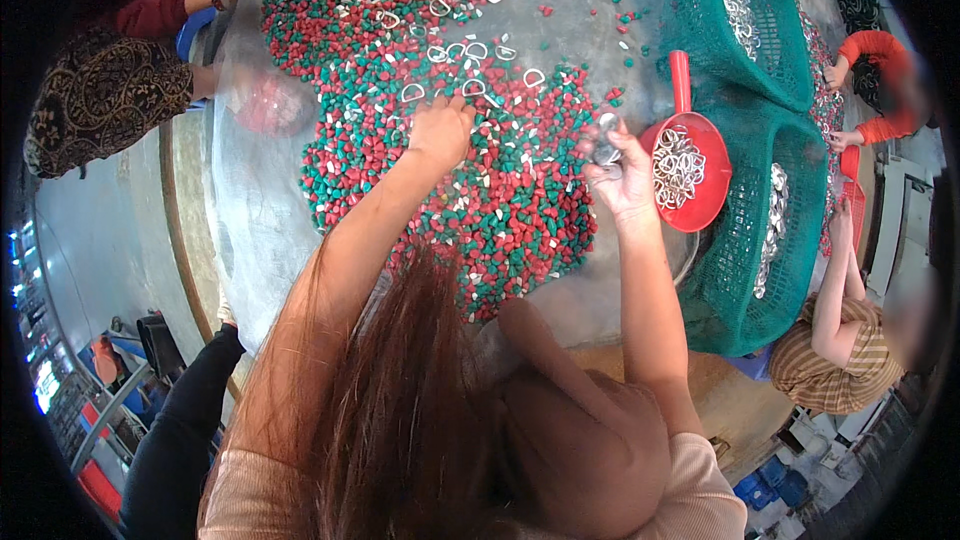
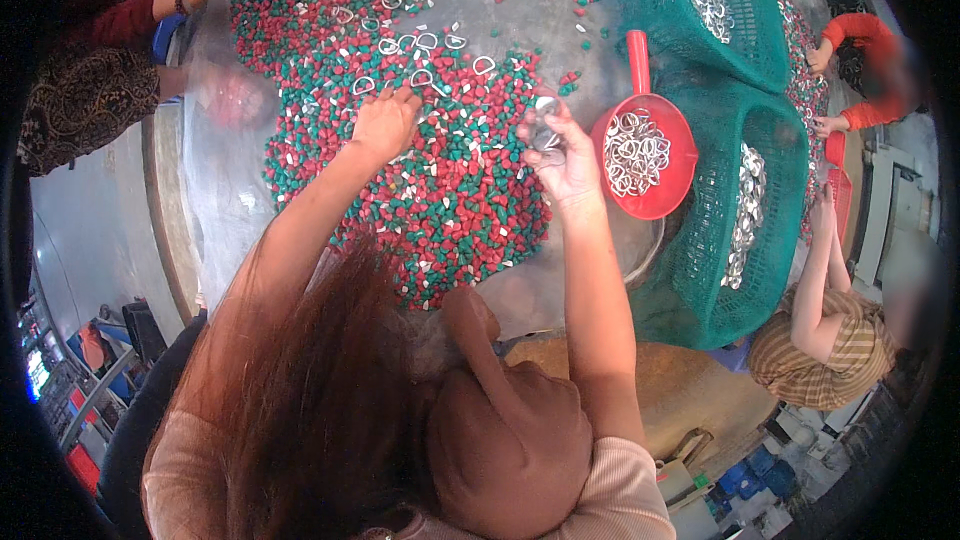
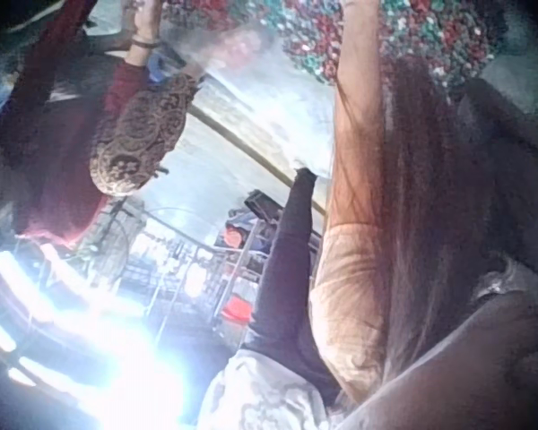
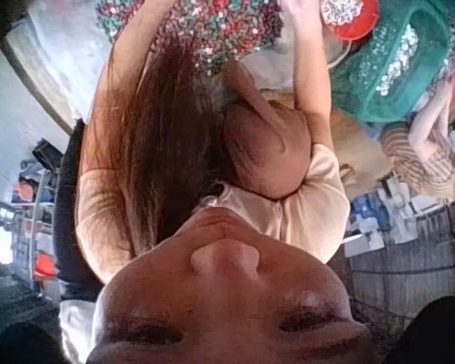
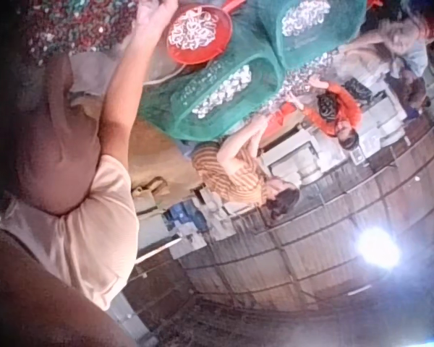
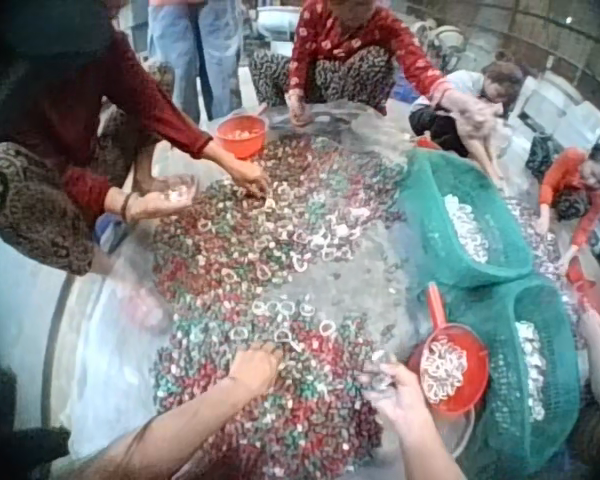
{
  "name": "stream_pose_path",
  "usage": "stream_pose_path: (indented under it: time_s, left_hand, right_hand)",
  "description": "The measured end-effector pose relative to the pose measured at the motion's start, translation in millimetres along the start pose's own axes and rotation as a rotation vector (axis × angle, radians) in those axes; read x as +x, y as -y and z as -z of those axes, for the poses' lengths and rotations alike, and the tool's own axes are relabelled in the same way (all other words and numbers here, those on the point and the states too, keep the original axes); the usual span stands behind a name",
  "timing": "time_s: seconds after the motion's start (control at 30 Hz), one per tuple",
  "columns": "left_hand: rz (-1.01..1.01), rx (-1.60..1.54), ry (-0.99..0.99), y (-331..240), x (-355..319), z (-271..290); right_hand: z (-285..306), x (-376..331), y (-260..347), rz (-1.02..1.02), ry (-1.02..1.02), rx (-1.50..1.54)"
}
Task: The person sits on the floor and sorts small red, green, and white plastic pieces spread on a large sheet. They pick up individual pieces and place them into nearby containers while other people work alongside them.
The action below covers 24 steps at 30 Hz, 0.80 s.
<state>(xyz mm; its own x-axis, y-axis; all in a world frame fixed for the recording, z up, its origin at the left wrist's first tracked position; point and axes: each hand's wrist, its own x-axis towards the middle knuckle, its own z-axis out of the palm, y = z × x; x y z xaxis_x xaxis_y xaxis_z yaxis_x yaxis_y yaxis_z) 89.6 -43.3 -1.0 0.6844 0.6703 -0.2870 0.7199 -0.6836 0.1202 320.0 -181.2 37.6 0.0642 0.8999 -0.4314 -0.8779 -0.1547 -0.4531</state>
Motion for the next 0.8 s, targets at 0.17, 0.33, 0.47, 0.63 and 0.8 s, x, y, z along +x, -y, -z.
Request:
stream_pose_path:
  time_s: [0.17, 0.33, 0.47, 0.63, 0.8]
  left_hand:
    - [0.038, -0.365, -0.177, 16.3, -18.9, 22.1]
    - [0.149, -1.073, -0.009, 4.6, -23.7, 42.5]
    - [0.085, -1.388, -0.042, -20.5, -21.5, 52.4]
    - [0.264, -1.451, -0.165, 15.8, -11.0, 56.7]
    - [0.375, -1.499, -0.391, 73.0, 10.6, 24.7]
  right_hand:
    - [-26.6, 5.9, -25.6, -0.055, -0.143, -0.134]
    - [-52.2, 16.6, -48.1, -0.113, -0.149, -0.589]
    - [-58.2, 9.0, -36.0, -0.005, -0.201, -0.795]
    - [-58.6, -66.4, 97.5, 0.613, -0.803, -1.193]
    - [82.9, -207.5, 269.6, 0.810, -1.279, -1.954]
